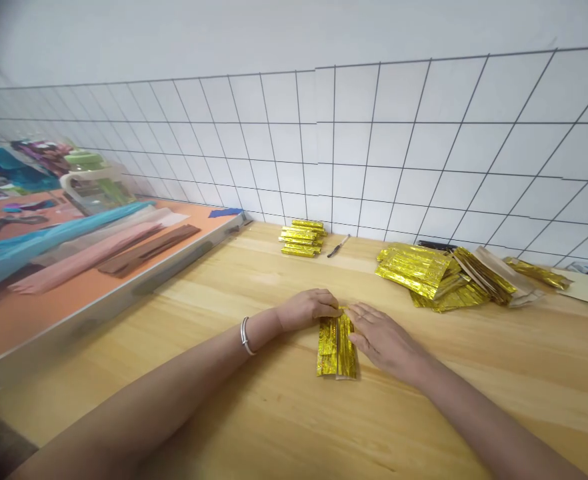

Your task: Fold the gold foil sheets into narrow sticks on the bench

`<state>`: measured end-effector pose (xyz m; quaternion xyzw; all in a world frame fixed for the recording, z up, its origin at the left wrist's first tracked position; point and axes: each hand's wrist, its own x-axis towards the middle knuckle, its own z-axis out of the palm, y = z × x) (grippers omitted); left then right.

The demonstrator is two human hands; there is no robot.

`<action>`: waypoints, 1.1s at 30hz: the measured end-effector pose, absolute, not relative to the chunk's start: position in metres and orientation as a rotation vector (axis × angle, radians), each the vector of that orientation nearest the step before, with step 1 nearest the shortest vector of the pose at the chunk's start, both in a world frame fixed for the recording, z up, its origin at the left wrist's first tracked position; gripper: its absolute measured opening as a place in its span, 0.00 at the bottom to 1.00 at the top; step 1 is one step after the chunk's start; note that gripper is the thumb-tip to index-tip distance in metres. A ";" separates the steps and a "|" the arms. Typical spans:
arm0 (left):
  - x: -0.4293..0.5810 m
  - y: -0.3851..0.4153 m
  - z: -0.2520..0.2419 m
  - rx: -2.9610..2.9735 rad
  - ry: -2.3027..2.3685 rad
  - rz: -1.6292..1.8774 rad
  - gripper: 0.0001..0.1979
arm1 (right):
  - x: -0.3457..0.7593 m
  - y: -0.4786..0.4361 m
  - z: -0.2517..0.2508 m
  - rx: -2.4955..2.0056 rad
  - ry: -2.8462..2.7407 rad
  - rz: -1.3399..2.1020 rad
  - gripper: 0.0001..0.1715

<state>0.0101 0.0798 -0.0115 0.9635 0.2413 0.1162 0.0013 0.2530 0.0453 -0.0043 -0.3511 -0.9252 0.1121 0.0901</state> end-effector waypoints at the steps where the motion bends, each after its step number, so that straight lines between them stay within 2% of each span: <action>1: 0.010 0.076 -0.011 3.017 0.777 0.359 0.15 | 0.248 0.048 -0.008 -1.035 -2.779 0.325 0.33; 8: -0.010 0.045 -0.008 2.931 0.916 0.357 0.22 | 0.246 0.055 -0.022 -1.050 -2.868 0.259 0.33; 17: 0.008 0.032 -0.008 2.748 1.306 0.479 0.14 | 0.246 0.047 -0.022 -1.101 -2.827 0.198 0.35; 22: 0.001 0.027 -0.006 2.768 1.215 0.394 0.23 | 0.255 0.043 -0.013 -1.068 -2.867 0.280 0.42; 29: -0.003 0.025 -0.007 2.745 1.147 0.279 0.42 | 0.258 0.047 -0.003 -1.061 -2.963 0.409 0.54; 33: -0.002 0.027 -0.005 2.740 1.113 0.254 0.44 | 0.256 0.051 -0.004 -1.085 -2.967 0.499 0.61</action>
